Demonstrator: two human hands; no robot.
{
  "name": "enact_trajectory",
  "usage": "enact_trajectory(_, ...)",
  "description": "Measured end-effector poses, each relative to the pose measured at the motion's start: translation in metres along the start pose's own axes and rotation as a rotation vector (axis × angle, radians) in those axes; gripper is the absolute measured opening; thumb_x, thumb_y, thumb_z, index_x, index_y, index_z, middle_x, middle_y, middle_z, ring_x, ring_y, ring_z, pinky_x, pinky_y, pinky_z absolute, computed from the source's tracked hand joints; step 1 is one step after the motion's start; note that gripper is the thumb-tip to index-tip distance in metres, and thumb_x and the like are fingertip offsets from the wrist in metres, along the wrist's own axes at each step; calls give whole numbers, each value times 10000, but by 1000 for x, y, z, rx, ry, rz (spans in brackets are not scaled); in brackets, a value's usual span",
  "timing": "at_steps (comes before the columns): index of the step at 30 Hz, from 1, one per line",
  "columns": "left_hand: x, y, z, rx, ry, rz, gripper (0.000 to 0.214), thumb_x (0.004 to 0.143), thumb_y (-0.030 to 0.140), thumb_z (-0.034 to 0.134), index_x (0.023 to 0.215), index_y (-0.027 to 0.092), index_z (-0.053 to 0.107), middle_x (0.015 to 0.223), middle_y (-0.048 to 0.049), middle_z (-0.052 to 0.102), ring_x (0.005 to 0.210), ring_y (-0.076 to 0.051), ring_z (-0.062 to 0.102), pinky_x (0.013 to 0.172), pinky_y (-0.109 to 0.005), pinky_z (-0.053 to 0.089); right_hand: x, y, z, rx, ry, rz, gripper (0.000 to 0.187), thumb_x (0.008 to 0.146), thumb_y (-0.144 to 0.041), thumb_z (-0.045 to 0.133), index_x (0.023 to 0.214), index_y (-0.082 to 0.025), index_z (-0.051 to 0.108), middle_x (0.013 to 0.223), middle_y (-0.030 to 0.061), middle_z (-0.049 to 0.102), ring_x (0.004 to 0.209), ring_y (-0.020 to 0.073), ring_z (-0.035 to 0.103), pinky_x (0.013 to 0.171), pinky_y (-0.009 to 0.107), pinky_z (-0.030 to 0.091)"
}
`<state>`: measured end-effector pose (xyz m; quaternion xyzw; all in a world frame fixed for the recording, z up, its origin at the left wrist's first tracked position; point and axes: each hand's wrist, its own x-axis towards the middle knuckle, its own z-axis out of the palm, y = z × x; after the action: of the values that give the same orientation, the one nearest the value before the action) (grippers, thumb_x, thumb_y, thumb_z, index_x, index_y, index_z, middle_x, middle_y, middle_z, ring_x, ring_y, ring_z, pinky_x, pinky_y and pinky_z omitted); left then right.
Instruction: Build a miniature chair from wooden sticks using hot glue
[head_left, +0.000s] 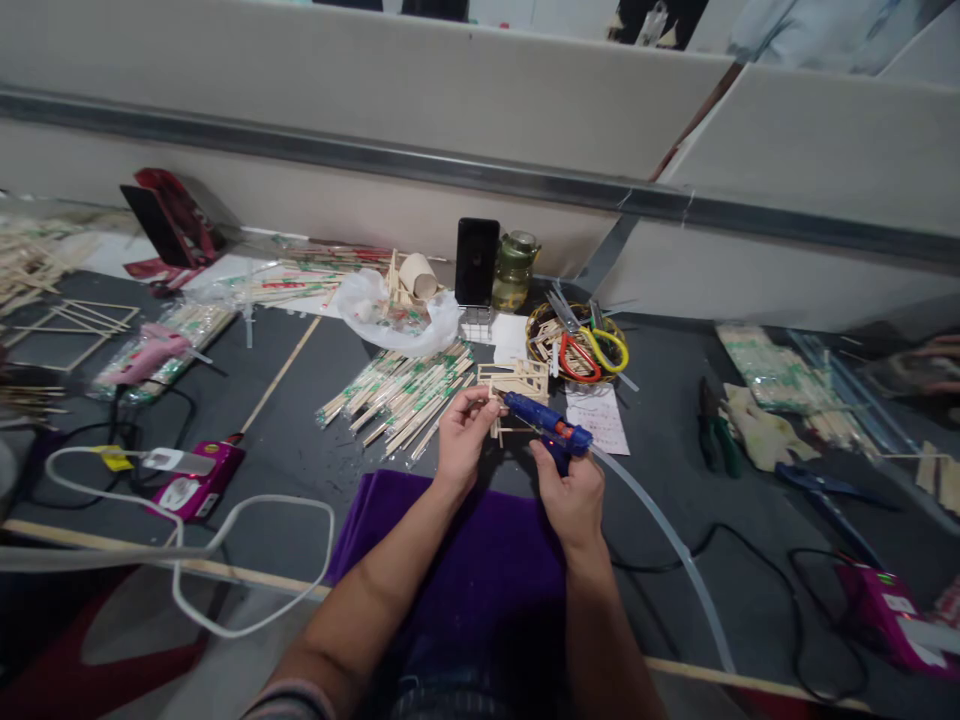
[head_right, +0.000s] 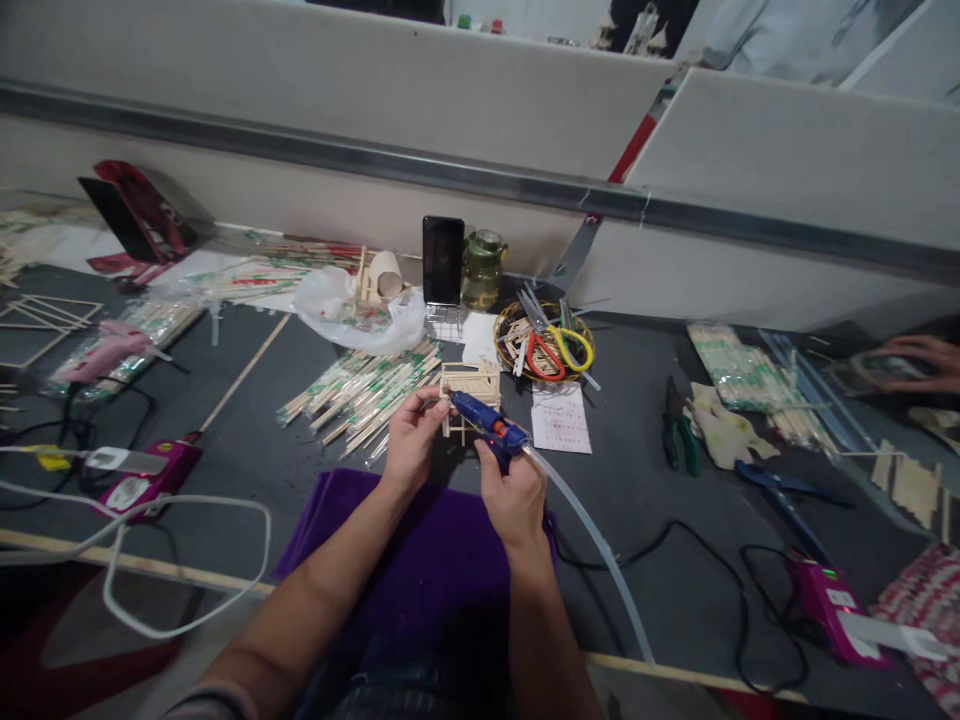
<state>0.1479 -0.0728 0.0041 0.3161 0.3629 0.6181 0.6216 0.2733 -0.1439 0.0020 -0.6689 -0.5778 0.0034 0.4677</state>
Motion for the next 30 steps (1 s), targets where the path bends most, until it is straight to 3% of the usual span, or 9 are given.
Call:
enact_trajectory(7,-1,0,0,2,5,-3,361,635,385,882,865,178,698,810,-12,717,692,-124,663,725,-258,525,1,-2,-1,-17,8,-27,449,937,-528,519,918,-140,745,770,118,762,725,255,730,657,322,556)
enact_trajectory(19,1,-1,-1,-18,15,-11,395,630,372,887,877,177,648,826,-8,708,688,-119,675,722,-251,523,2,3,-3,-18,-43,86,407,883,-533,544,846,-172,728,731,103,743,709,252,707,660,328,539)
enact_trajectory(30,2,-2,-2,9,24,17,358,633,379,884,850,180,679,894,-23,707,702,-120,677,726,-254,519,11,34,-30,-161,202,169,505,819,-615,579,887,-136,723,747,127,729,714,274,697,639,334,509)
